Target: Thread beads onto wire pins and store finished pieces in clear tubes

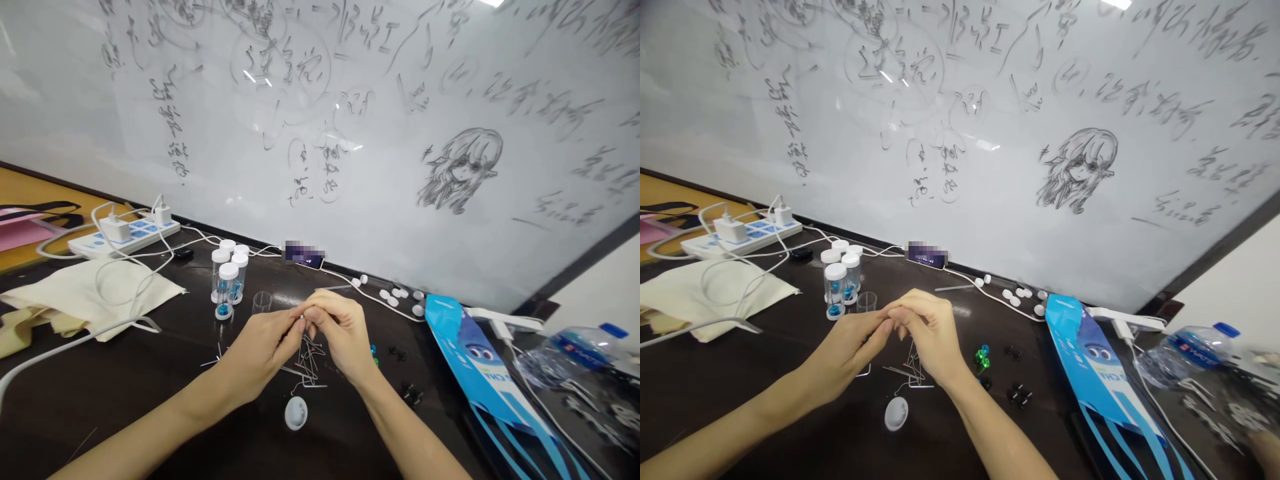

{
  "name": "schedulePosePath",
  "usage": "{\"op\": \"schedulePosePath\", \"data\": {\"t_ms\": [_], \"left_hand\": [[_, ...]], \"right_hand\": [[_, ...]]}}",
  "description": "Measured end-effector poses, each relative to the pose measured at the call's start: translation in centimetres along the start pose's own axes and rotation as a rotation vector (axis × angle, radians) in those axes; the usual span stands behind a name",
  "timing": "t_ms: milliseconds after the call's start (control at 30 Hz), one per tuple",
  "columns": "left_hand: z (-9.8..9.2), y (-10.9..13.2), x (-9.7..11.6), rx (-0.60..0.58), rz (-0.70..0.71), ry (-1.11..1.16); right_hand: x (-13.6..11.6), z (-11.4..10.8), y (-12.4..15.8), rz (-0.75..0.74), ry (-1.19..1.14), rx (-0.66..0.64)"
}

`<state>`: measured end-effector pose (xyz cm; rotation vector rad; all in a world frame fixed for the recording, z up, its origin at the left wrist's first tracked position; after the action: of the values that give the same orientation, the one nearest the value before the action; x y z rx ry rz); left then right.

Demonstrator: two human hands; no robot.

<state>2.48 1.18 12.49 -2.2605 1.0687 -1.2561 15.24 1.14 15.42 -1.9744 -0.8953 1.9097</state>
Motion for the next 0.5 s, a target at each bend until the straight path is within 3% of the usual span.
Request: {"op": "schedulePosePath", "data": {"t_ms": [267,500], "left_hand": [[0.01,0.33,0.53,0.042,0.056,0.034],[0.17,0.28,-0.07,-0.032,-0.182,0.334]], "right_hand": [[-0.77,0.15,0.45,-0.063,0.067,0.035],[0.22,-0.07,-0.24,0.055,-0.186,-0.086]]}}
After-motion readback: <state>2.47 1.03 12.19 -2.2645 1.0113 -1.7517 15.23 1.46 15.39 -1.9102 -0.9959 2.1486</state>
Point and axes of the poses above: each hand's wrist, its own y-axis away from the middle knuckle, its own z-axis out of the palm, x = y × z, the point moved 4 cm from there along -y, towards the middle knuckle, and after that the axes turned 9 degrees about -y, right-handed, at the moved point
